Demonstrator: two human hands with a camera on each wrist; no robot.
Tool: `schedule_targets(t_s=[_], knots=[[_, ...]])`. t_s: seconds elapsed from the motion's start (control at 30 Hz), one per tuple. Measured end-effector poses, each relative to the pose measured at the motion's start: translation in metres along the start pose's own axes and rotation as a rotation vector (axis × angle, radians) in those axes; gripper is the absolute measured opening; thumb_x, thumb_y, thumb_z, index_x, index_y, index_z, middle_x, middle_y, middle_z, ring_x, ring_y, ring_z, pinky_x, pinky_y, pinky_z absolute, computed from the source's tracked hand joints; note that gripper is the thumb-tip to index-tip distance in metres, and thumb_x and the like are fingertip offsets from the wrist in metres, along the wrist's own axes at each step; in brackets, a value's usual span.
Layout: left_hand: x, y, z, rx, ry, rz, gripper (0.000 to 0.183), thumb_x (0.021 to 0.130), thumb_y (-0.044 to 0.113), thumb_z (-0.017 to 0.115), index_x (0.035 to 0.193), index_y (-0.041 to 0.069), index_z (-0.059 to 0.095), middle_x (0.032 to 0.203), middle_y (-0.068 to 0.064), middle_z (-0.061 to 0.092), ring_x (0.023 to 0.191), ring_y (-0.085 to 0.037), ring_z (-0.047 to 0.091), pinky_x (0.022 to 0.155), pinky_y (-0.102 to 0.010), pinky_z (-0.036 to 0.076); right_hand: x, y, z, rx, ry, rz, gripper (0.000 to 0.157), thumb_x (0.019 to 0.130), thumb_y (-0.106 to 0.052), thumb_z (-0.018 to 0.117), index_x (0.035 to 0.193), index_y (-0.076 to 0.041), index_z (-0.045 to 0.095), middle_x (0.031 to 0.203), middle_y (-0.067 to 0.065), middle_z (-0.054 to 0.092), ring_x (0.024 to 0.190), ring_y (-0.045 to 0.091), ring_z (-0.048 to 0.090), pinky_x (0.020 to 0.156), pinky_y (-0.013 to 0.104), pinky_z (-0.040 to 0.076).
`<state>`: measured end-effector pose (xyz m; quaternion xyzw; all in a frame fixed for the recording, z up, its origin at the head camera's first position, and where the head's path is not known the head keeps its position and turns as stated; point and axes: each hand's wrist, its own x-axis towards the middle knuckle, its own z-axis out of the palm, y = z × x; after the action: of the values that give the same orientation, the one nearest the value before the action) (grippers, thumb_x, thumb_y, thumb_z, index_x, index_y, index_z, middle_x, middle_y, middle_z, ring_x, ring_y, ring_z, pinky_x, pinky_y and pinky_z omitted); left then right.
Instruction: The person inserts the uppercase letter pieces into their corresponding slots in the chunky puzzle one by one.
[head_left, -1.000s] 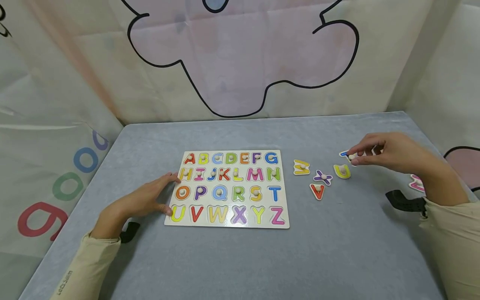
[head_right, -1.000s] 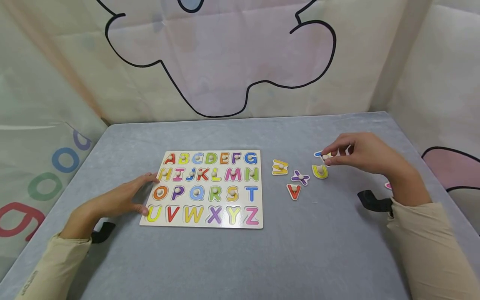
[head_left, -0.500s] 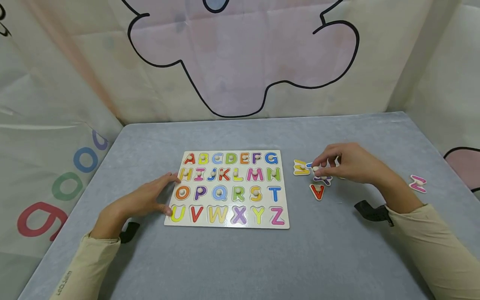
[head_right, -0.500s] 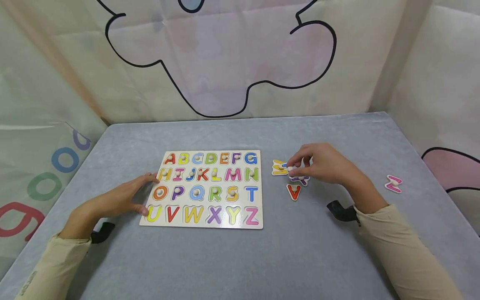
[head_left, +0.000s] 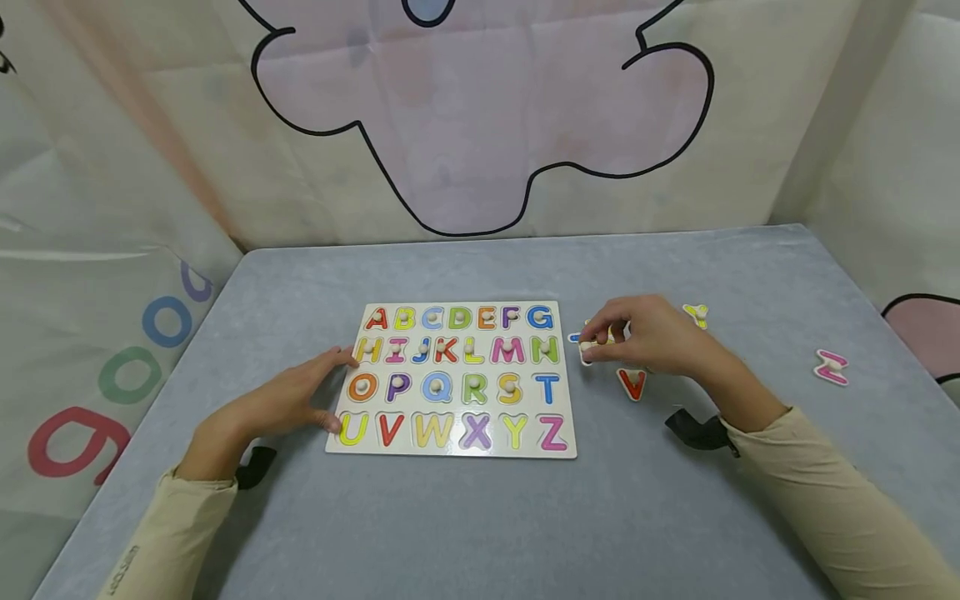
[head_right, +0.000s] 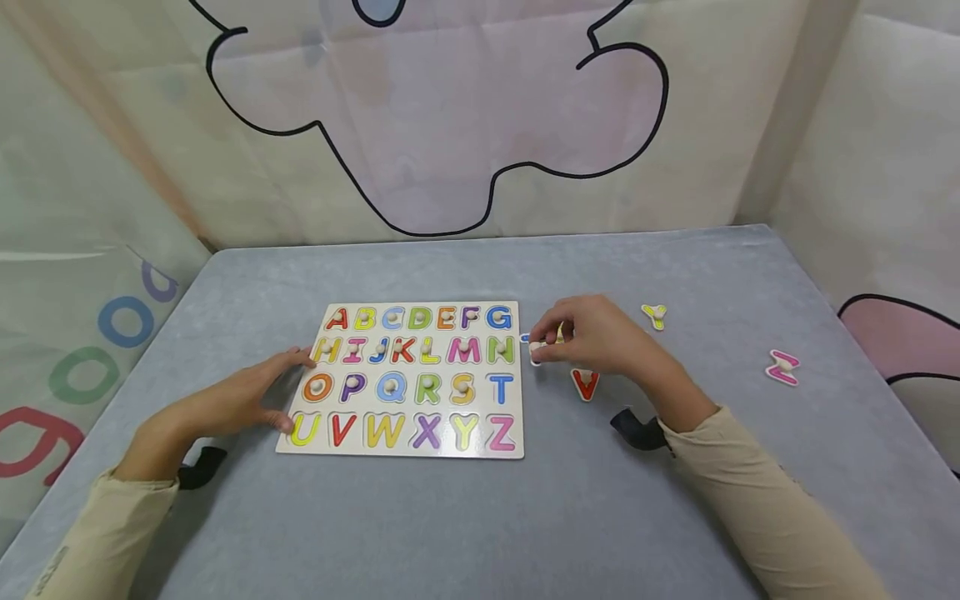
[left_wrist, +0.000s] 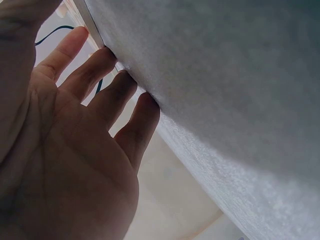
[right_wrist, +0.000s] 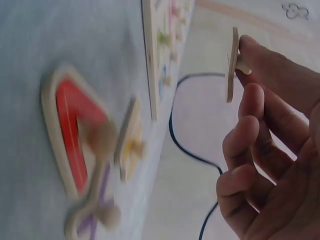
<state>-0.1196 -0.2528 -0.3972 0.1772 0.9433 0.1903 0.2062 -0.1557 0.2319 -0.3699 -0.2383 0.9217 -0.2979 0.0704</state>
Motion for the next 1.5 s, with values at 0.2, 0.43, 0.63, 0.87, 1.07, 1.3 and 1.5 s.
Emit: schedule_targets(t_s=[0.2,0.43,0.63,0.87,1.07,1.3,1.5], knots=[[0.000,-0.001,0.001,0.003,-0.002,-0.002,0.091,0.068,0.044,0.085,0.140,0.016,0.038,0.160,-0.025,0.028,0.145,-0.049,0.030,0.113,-0.067,0.030,0.009,-0.012,0.018,0.010,-0.041,-0.014,0.015,0.079,-0.028,0.085,0.091,-0.025,0.077,0.077,-0.009,0.062,0.074,0.013,0.054,0.060,0.023,0.043],[0.000,0.000,0.001,0.006,0.001,0.000,0.090,0.068,0.043,0.085,0.140,0.016,0.038,0.159,-0.025,0.028,0.145,-0.049,0.029,0.113,-0.066,0.031,0.015,-0.020,0.036,0.066,-0.096,-0.005,0.015,0.077,-0.025,0.086,0.089,-0.022,0.077,0.074,-0.007,0.060,0.069,0.013,0.052,0.057,0.022,0.040],[-0.002,0.001,0.000,0.001,0.003,-0.008,0.089,0.068,0.040,0.086,0.140,0.016,0.039,0.160,-0.024,0.028,0.146,-0.049,0.028,0.113,-0.067,0.030,0.018,-0.022,0.044,0.093,-0.138,-0.001,0.016,0.076,-0.025,0.087,0.088,-0.022,0.076,0.072,-0.008,0.062,0.067,0.011,0.055,0.056,0.022,0.041],[-0.002,0.000,-0.001,-0.001,0.008,0.008,0.089,0.068,0.039,0.086,0.140,0.016,0.039,0.159,-0.024,0.029,0.143,-0.047,0.033,0.112,-0.066,0.032,0.019,-0.021,0.048,0.111,-0.167,0.005,0.015,0.075,-0.022,0.087,0.085,-0.021,0.076,0.070,-0.008,0.063,0.065,0.010,0.056,0.055,0.022,0.042],[0.000,-0.001,0.000,-0.001,0.007,0.011,0.089,0.068,0.039,0.086,0.139,0.016,0.039,0.159,-0.024,0.029,0.142,-0.047,0.034,0.112,-0.066,0.032,0.020,-0.020,0.052,0.099,-0.185,0.011,0.014,0.076,-0.021,0.087,0.085,-0.021,0.076,0.069,-0.008,0.062,0.066,0.010,0.056,0.056,0.022,0.042],[0.001,-0.004,0.002,0.006,0.012,0.012,0.090,0.066,0.039,0.087,0.139,0.017,0.039,0.159,-0.023,0.030,0.141,-0.045,0.036,0.112,-0.065,0.033,0.020,-0.021,0.054,0.063,-0.186,0.002,0.013,0.076,-0.023,0.086,0.084,-0.022,0.076,0.068,-0.009,0.061,0.066,0.009,0.055,0.057,0.022,0.042],[0.001,-0.006,0.002,0.014,0.016,0.030,0.088,0.067,0.039,0.087,0.138,0.017,0.039,0.158,-0.023,0.031,0.141,-0.044,0.037,0.111,-0.065,0.034,0.019,-0.021,0.053,0.006,-0.180,-0.003,0.012,0.077,-0.024,0.086,0.084,-0.023,0.076,0.068,-0.010,0.060,0.067,0.006,0.054,0.059,0.021,0.042]])
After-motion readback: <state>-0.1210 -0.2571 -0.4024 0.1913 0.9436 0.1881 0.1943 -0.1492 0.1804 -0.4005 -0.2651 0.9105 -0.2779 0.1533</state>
